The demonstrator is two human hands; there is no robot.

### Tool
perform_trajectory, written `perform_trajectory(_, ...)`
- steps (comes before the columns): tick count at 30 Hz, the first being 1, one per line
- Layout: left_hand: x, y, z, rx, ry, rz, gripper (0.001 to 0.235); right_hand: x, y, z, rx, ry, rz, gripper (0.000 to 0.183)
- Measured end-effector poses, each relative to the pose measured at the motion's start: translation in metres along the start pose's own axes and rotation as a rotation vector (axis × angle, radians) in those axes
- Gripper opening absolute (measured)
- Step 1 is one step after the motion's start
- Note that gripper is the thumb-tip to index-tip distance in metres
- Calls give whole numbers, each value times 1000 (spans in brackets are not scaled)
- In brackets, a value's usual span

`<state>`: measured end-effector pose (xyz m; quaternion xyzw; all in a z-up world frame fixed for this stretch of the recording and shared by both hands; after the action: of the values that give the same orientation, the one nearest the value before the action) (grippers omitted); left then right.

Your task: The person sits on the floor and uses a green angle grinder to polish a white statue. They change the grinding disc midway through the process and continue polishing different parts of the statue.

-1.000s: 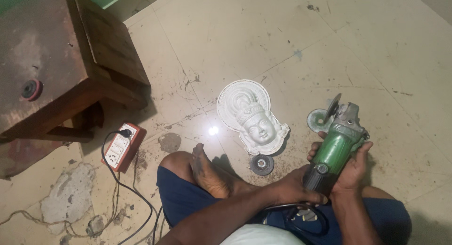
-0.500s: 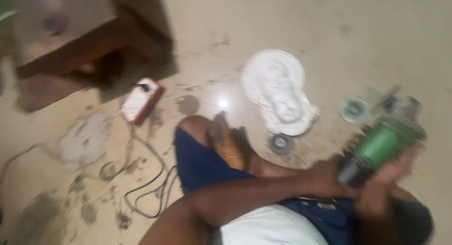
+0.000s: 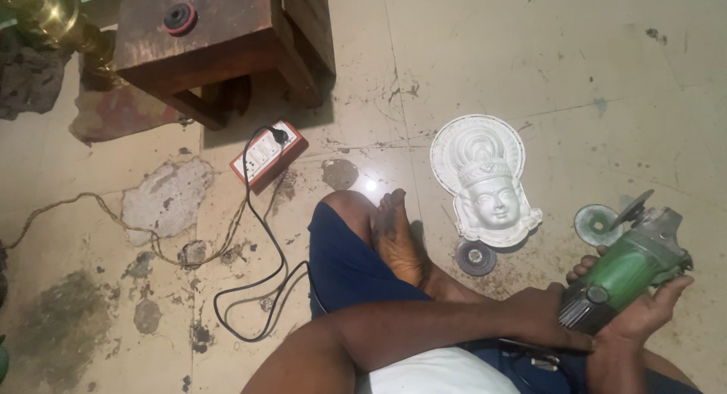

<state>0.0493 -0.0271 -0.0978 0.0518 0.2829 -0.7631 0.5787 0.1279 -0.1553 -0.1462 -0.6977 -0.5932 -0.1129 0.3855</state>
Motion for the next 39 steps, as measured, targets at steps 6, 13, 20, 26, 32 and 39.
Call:
perform_trajectory(6, -3, -5, 5, -7, 29, 14, 115, 5, -5, -3, -14, 36, 10, 99)
perform_trajectory(13, -8, -5, 10, 25, 42, 45, 112, 18, -6, -9, -8, -39, -7, 102)
perform_trajectory(20, -8, -5, 11, -2, 36, 20, 108, 37, -19, -16, 0, -32, 22, 99)
perform_trajectory(26, -13, -9, 17, -22, 48, 4, 107, 53, -27, -20, 2, -56, 37, 102)
perform_trajectory(32, -16, -11, 20, -23, 29, 7, 104, 61, -28, -20, 39, -24, 20, 105)
perform_trajectory(39, -19, -13, 24, -40, 39, 17, 100, 63, -32, -21, 66, -10, 67, 104)
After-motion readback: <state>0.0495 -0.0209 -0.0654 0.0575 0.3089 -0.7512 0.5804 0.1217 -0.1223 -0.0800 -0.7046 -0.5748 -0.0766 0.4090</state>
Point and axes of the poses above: each hand's wrist, its own y-axis towards the middle knuckle, its own x-axis out of the palm, z = x × y, the point moved 10 cm from there along y, towards the middle knuckle, and after that the axes turned 14 degrees about z, right-handed, at the moved point
